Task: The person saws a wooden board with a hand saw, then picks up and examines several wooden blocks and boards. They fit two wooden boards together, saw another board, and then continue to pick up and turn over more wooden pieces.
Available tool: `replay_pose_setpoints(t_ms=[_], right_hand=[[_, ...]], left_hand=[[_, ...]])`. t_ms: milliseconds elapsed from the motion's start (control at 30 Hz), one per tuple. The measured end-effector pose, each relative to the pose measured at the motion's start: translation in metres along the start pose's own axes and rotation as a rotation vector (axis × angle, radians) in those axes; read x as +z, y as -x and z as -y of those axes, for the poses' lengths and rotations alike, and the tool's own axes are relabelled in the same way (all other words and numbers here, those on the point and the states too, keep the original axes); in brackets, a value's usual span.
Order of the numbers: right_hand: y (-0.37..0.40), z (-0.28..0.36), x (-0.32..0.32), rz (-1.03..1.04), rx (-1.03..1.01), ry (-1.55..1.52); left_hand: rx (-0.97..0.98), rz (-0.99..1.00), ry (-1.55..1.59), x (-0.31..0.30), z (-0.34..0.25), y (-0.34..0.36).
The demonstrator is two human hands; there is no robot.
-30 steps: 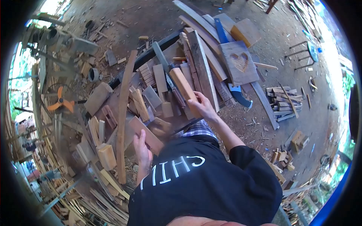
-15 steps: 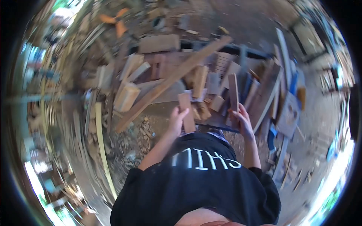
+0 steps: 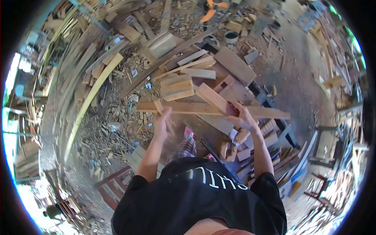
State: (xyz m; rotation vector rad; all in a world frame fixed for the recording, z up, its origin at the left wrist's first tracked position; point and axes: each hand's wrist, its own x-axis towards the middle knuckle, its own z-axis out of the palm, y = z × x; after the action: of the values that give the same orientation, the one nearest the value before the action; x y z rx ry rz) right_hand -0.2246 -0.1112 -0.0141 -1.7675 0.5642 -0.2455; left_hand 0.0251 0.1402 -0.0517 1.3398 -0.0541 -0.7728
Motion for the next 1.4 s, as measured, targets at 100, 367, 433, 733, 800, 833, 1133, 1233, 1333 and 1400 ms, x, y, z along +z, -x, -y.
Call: replay_pose_setpoints(t_ms=[100, 367, 433, 733, 800, 833, 1133, 1233, 1333, 1400], right_hand=[[-0.090, 0.027, 0.005, 0.123, -0.201, 0.251], [-0.235, 0.075, 0.043, 0.397, -0.258, 0.625], [-0.250, 0.075, 0.051, 0.479, -0.229, 0.694], [-0.281, 0.055, 0.056, 0.673, -0.059, 0.787], [-0.281, 0.063, 0.057, 0.689, -0.031, 0.791], [-0.281, 0.065, 0.058, 0.703, -0.013, 0.795], [-0.280, 0.070, 0.059, 0.749, 0.016, 0.831], [-0.280, 0.068, 0.061, 0.754, -0.016, 0.884], [-0.282, 0.062, 0.060, 0.770, -0.030, 0.878], [-0.281, 0.064, 0.062, 0.761, -0.016, 0.898]], left_hand=[[-0.020, -0.042, 0.061, -0.003, -0.041, -0.024], [-0.100, 0.059, -0.030, -0.028, -0.053, -0.092], [-0.119, 0.035, 0.008, -0.021, -0.063, -0.092], [-0.132, 0.131, -0.175, -0.026, -0.050, -0.104], [-0.144, 0.145, -0.201, -0.026, -0.051, -0.106], [-0.147, 0.155, -0.231, -0.027, -0.052, -0.107], [-0.142, 0.161, -0.294, -0.028, -0.051, -0.112], [-0.149, 0.144, -0.320, -0.026, -0.055, -0.110], [-0.121, 0.139, -0.323, -0.024, -0.056, -0.105], [-0.118, 0.141, -0.349, -0.022, -0.059, -0.103]])
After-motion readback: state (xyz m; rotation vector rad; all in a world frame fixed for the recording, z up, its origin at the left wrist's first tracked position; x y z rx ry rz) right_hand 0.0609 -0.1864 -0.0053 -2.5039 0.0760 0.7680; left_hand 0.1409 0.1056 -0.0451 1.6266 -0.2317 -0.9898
